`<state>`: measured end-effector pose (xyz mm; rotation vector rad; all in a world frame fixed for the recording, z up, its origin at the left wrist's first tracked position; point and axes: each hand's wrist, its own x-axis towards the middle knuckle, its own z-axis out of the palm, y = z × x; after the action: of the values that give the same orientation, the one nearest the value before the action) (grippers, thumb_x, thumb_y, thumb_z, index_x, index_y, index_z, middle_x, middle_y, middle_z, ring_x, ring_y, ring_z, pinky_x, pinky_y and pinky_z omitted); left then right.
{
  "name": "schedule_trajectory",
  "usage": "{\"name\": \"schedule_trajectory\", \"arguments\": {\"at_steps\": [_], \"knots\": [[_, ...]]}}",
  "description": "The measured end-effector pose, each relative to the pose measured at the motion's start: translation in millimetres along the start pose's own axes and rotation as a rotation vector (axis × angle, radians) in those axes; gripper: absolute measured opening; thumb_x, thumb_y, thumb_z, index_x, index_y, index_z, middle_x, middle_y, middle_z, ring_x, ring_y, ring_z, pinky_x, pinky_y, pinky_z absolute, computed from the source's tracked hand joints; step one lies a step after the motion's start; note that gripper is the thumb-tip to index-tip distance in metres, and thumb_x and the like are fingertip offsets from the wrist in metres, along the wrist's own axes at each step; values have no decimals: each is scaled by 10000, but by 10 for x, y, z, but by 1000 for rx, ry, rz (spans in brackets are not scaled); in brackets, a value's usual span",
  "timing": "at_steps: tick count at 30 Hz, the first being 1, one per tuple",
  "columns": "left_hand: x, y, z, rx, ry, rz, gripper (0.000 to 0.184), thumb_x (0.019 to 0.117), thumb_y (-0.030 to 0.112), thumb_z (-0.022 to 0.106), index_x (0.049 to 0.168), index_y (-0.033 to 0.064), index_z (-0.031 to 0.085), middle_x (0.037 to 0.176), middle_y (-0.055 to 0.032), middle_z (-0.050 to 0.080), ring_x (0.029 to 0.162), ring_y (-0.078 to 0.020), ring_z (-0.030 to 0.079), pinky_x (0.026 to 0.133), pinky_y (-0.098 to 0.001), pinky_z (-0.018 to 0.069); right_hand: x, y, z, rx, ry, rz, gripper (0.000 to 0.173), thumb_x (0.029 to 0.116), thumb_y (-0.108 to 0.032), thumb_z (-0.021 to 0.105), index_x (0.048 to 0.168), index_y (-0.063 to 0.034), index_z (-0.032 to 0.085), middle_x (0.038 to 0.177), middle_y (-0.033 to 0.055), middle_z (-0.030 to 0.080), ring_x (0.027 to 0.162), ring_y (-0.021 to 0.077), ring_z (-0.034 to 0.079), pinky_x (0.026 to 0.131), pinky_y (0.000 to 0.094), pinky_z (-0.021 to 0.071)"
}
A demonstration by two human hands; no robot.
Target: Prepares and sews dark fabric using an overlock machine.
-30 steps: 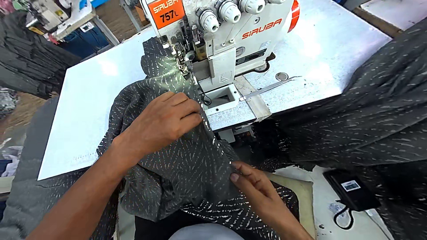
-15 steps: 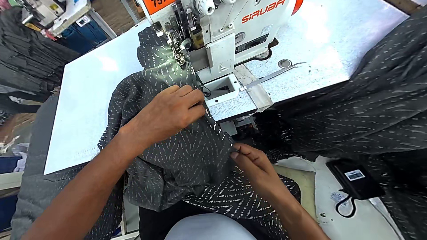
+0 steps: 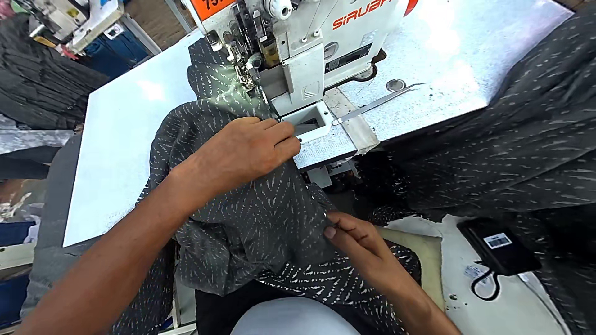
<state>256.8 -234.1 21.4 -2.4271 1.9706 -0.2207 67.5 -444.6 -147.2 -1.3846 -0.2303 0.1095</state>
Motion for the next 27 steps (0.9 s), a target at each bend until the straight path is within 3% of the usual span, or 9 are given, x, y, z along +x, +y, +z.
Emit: {"name": "schedule_trajectory", "arguments": {"at_steps": [5, 10, 15, 19, 24, 27], "knots": [[-118, 11, -67, -29, 201, -148, 215, 1033, 188, 617, 1144, 30, 711, 1140, -170, 692, 1055, -279, 687, 864, -393, 581, -6, 18, -28, 7, 24, 8, 261, 1061, -238, 496, 1130, -138, 727, 878, -30, 691, 766, 37, 640, 675, 202, 541], [-282, -54, -33, -27, 485, -423, 137, 962, 181, 725, 979, 50, 762, 1054, -136, 686, 1014, -229, 617, 883, -344, 489, 53, 58, -2, 40, 17, 9, 223, 1054, -221, 505, 1047, -143, 714, 837, -57, 665, 747, 4, 617, 664, 176, 517], [-291, -91, 57, -163, 465, -603, 161, 991, 184, 673, 1070, 96, 782, 1133, -63, 701, 1118, -210, 603, 966, -377, 476, 116, 77, 36, 60, 17, -60, 216, 1062, -193, 492, 1055, -154, 704, 876, -80, 672, 771, -28, 614, 681, 154, 515], [-281, -80, 122, -215, 502, -649, 156, 991, 179, 670, 1069, 116, 790, 1137, -21, 700, 1094, -175, 595, 937, -357, 466, 136, 115, 73, 93, 4, -61, 200, 1060, -199, 500, 1040, -171, 697, 862, -86, 667, 760, -29, 614, 672, 160, 520], [-320, 24, 63, -210, 515, -692, 252, 1005, 217, 654, 1198, 82, 740, 1202, -51, 684, 1150, -185, 603, 998, -363, 487, 153, 108, 85, 97, -37, -47, 209, 1057, -162, 484, 1032, -158, 691, 849, -78, 657, 751, -22, 604, 666, 171, 514], [-417, 207, -15, -159, 581, -725, 268, 990, 195, 665, 1216, 63, 722, 1212, -71, 676, 1169, -205, 594, 1004, -381, 493, 160, 76, 78, 75, -12, -61, 195, 1049, -165, 507, 1011, -148, 698, 819, -76, 652, 719, -23, 597, 637, 160, 503]]}}
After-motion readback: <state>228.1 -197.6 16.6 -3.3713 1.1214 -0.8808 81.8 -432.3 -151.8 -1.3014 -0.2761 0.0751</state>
